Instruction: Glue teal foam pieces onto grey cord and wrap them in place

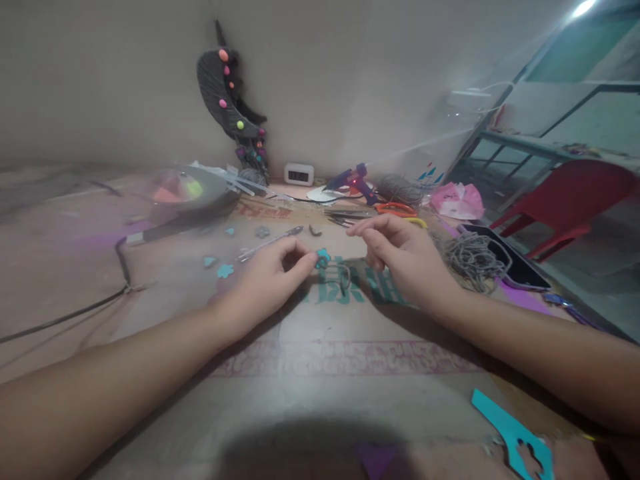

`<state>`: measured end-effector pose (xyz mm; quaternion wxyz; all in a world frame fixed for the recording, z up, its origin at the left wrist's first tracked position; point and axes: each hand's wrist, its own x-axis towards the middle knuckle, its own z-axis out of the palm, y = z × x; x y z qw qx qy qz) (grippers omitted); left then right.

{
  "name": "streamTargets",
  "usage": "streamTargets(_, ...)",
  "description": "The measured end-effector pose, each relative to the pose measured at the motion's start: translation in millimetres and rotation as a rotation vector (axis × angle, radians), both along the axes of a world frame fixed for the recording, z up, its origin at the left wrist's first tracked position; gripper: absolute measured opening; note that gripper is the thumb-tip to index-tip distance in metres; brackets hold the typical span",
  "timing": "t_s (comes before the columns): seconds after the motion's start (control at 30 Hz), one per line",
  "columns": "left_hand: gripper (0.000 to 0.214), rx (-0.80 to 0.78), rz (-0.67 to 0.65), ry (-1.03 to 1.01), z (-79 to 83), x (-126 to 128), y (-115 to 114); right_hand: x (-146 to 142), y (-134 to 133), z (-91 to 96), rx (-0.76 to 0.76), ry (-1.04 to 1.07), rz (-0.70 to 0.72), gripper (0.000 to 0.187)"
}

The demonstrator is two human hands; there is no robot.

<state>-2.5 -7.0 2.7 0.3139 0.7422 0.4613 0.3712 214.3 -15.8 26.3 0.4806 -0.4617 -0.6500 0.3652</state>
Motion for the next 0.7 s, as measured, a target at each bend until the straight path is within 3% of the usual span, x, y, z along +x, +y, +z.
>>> streamTargets(0.2, 0.024, -0.007, -0.007, -0.006, -1.0, -1.6, 0.6, 10.7, 6.5, 3.7, 0.079, 0.157, 0.108, 0.034)
streamTargets(0.33, 0.024, -0.003, -0.004, -0.003, -1.5, -1.7, 0.6, 14.1, 9.9, 11.1, 0.099, 0.085, 0.040, 0.038)
streamTargets(0.5, 0.026, -0.004, -0.004, -0.006, -1.4, -0.3, 1.6, 3.3, -4.1, 17.8, 0.100, -0.040, 0.036, 0.022)
streamTargets(0.6, 0.025, -0.007, -0.004, -0.005, -1.5, -0.2, 2.4, -2.0, -11.2, 12.9, 0.044, -0.018, 0.120, 0.026)
streamTargets(0.7, 0.025, -0.014, -0.010, -0.006, -1.3, -0.8, 2.1, -5.1, -12.4, 2.9, -0.104, 0.042, 0.206, 0.031)
